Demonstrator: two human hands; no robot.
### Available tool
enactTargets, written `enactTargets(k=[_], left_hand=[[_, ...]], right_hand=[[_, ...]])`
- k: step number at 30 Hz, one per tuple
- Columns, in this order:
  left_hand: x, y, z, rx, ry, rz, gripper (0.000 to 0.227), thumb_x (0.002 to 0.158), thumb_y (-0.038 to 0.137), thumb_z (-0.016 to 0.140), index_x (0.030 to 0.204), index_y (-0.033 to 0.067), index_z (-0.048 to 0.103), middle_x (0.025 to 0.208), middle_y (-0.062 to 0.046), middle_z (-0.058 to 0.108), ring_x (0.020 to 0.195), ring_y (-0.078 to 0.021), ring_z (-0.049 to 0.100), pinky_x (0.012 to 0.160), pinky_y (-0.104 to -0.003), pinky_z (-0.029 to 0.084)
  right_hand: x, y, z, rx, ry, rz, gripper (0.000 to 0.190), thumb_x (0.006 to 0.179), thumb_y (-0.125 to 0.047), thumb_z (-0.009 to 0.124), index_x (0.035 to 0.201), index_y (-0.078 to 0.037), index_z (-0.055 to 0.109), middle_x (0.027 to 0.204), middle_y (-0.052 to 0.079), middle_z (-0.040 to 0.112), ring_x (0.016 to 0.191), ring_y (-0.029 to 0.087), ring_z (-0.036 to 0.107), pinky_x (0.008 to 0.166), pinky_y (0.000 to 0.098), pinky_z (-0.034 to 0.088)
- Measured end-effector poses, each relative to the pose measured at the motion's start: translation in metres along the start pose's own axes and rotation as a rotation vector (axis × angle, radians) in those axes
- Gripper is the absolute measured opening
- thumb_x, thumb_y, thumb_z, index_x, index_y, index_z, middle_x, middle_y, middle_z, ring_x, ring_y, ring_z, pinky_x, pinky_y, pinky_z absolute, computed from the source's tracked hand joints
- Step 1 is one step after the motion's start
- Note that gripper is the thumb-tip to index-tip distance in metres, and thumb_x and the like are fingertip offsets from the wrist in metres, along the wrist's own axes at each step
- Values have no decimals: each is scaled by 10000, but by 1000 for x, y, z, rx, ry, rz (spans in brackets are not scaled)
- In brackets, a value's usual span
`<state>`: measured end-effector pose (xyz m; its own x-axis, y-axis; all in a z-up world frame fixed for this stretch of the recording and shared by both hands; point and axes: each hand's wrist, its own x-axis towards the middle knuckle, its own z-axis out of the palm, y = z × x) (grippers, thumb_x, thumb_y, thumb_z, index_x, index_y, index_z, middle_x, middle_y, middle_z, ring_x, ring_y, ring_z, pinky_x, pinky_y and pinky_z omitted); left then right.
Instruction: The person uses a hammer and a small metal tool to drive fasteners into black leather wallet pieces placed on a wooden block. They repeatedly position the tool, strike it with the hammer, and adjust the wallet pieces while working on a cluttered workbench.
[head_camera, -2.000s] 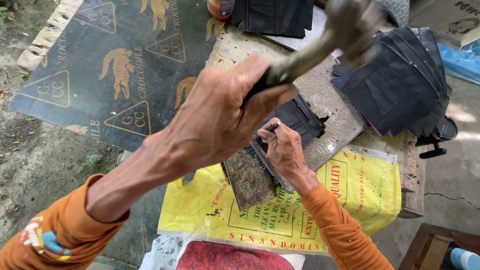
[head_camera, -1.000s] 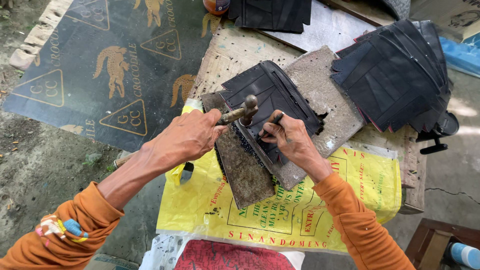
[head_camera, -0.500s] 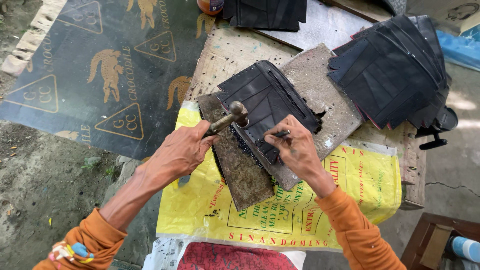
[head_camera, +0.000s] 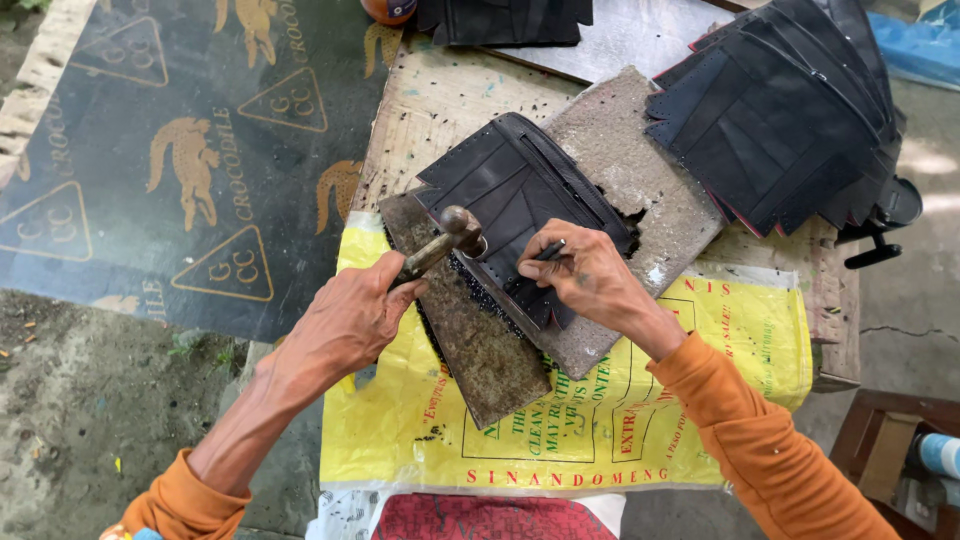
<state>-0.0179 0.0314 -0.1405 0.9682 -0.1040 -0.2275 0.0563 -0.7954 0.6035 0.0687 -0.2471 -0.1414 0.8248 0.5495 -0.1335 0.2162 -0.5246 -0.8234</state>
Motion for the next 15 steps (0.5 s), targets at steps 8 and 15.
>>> enactTargets(k=[8, 15], left_hand=[[4, -1, -2, -26, -21, -21, 288, 980, 327, 595, 1019, 53, 519, 654, -253, 613, 666, -497, 590, 589, -570, 428], [4, -4, -4, -53, -65, -61, 315, 982, 360, 589, 1003, 52, 528, 661, -247, 619, 643, -484, 591, 584, -550, 439]], right_hand=[[-2, 4, 5, 61, 78, -24, 61, 892, -91, 744, 903, -39, 715, 859, 5, 736, 691, 50, 655, 611, 244, 548], [-13, 3, 11, 86, 151, -87, 56, 948, -79, 702, 955, -23, 704, 746, 19, 701, 627, 35, 527, 565, 231, 469]])
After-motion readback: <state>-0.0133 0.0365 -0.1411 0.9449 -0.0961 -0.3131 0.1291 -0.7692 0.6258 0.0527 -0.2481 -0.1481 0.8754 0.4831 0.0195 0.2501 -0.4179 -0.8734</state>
